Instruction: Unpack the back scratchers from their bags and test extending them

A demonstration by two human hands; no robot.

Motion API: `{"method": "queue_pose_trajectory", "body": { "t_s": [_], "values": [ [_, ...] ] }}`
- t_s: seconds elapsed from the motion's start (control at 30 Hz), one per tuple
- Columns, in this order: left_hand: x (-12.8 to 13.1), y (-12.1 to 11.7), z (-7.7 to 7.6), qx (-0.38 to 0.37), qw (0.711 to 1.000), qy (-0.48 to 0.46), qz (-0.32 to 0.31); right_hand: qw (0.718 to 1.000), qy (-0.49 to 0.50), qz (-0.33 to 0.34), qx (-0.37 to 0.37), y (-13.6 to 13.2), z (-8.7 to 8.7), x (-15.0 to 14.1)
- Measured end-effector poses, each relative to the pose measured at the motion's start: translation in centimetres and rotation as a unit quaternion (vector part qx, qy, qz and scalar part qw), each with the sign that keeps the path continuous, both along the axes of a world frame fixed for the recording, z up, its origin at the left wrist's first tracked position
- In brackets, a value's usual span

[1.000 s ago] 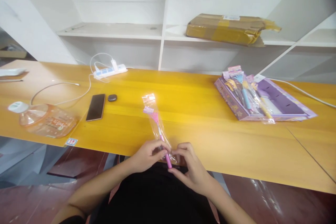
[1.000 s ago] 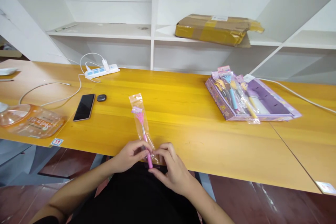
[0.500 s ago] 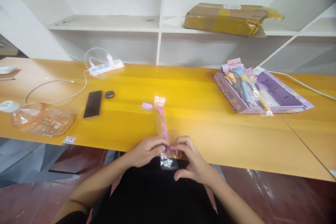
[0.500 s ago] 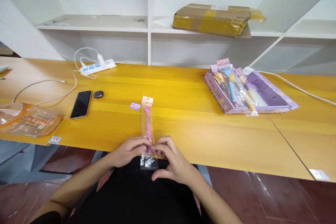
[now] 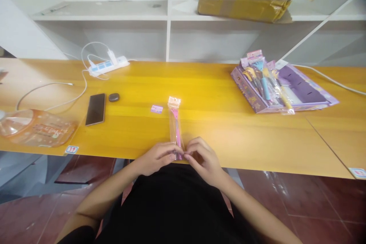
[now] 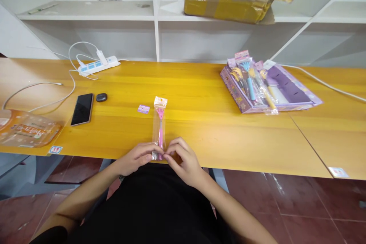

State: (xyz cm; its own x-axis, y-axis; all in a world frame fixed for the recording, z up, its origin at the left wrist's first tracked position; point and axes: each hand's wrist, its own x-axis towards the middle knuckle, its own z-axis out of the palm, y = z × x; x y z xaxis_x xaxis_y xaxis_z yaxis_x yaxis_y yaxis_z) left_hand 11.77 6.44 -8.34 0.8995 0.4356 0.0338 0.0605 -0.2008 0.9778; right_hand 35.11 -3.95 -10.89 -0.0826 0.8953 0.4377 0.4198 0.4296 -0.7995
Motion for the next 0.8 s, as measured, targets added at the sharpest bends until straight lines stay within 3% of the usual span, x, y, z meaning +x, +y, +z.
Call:
{"method": "queue_pose_trajectory", "body": {
  "t_s": [0.2, 0.37, 0.8],
  "values": [
    [0.50, -0.38, -0.18, 0.031, 0.995, 0.082, 0.044, 0.994, 0.015, 0.012, -0.103, 0.31, -0.33, -0.11],
    [0.59, -0.63, 0.04, 0.011, 0.992, 0.103, 0.070, 0.986, 0.047, 0.019, -0.161, 0.29, -0.64, -0.05],
    [0.42, -0.54, -0.12, 0.028, 0.990, 0.117, 0.079, 0.983, 0.050, -0.023, -0.174, 0.61, -0.71, -0.57]
  ]
}}
